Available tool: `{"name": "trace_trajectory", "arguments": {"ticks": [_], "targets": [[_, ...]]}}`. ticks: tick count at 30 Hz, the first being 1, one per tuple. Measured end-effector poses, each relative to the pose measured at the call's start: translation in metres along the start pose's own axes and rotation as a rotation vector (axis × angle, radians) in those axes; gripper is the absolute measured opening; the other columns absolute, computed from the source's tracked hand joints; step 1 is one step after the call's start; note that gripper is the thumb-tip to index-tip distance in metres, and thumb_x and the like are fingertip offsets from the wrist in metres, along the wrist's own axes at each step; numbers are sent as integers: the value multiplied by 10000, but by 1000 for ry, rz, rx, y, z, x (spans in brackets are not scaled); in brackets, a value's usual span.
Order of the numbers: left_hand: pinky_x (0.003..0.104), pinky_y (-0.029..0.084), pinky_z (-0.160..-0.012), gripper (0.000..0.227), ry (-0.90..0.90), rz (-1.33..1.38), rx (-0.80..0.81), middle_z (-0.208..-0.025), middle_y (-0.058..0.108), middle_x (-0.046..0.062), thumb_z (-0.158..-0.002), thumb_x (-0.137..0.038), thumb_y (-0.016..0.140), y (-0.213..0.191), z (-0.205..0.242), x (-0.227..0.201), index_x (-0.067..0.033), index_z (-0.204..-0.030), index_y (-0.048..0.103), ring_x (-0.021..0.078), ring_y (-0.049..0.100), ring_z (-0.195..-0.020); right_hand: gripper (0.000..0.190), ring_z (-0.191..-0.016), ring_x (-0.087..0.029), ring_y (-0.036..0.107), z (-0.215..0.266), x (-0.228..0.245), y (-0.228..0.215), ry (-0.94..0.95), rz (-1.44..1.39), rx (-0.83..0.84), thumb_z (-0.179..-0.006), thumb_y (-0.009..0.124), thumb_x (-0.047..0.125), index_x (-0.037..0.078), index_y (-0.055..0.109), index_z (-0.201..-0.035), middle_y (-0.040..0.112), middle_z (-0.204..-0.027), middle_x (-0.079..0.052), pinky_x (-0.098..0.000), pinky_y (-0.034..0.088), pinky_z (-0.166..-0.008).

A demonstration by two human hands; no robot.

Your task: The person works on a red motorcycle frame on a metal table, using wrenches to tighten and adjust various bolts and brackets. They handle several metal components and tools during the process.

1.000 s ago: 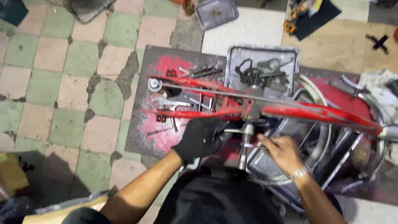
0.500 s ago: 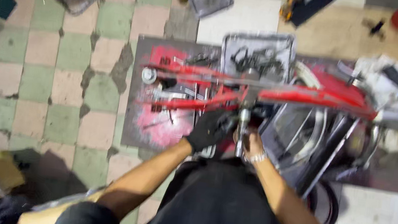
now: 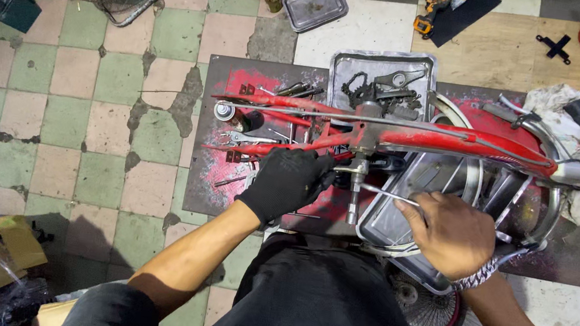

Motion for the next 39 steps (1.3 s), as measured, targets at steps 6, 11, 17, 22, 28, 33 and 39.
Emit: {"name": "trace_trajectory", "arguments": {"ticks": [6, 11, 17, 22, 28, 33, 39], "targets": [[517, 476, -633, 221, 17, -45, -6, -786, 684, 99, -948, -355, 629, 0, 0, -3, -146, -1006, 669, 331, 685, -730, 399, -654, -290, 722, -13, 25, -19, 10, 154, 171, -946, 604, 485, 129, 773, -886, 734, -764, -99, -425, 576, -553], [518, 475, -620, 208, -7, -19, 76, -771, 682, 106, -960, -348, 628, 0, -2, -4, -157, -1020, 684, 330, 688, -732, 231, -704, -240, 741, -15, 48, -6, -84, 348, 273, -857, 657, 308, 109, 760, -801, 741, -804, -110, -402, 596, -575], [514, 476, -630, 234, -4, 52, 50, -795, 690, 112, -907, -332, 653, -12, -2, -6, -158, -1055, 708, 335, 688, -748, 237, -650, -237, 736, -18, 51, -22, -5, 332, 331, -893, 646, 337, 130, 743, -833, 741, -772, -104, -380, 592, -575], [516, 475, -613, 276, 4, 79, 55, -808, 687, 125, -911, -330, 657, -19, -4, -8, -164, -1123, 722, 346, 679, -715, 106, -771, -222, 727, -20, 61, -22, -82, 436, 232, -775, 669, 201, 124, 741, -764, 737, -802, -84, -372, 590, -581], [531, 475, -595, 266, 18, 36, 107, -805, 685, 136, -905, -303, 645, -11, -5, -4, -158, -1115, 721, 359, 681, -712, 140, -811, -225, 720, -21, 62, -26, -51, 457, 343, -827, 648, 222, 131, 739, -771, 730, -795, -82, -371, 591, -643], [535, 477, -607, 290, 15, 126, 132, -765, 683, 138, -841, -277, 640, -10, -3, -2, -158, -1092, 723, 366, 682, -708, 220, -800, -227, 715, -22, 58, -30, -78, 437, 311, -893, 620, 317, 163, 731, -782, 723, -852, -61, -393, 587, -656], [549, 462, -587, 225, 10, 115, 73, -763, 681, 150, -930, -322, 636, -6, -4, -1, -148, -1044, 724, 384, 667, -694, 287, -805, -223, 721, -30, 47, -35, -65, 420, 383, -895, 613, 383, 115, 716, -911, 720, -840, -70, -392, 594, -638]]}}
Point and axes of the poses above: each hand's wrist, its own z-axis away from the middle knuckle, its own y-axis out of the palm, x = y × z, the point moved 2 cm from there along -z, towards the middle knuckle
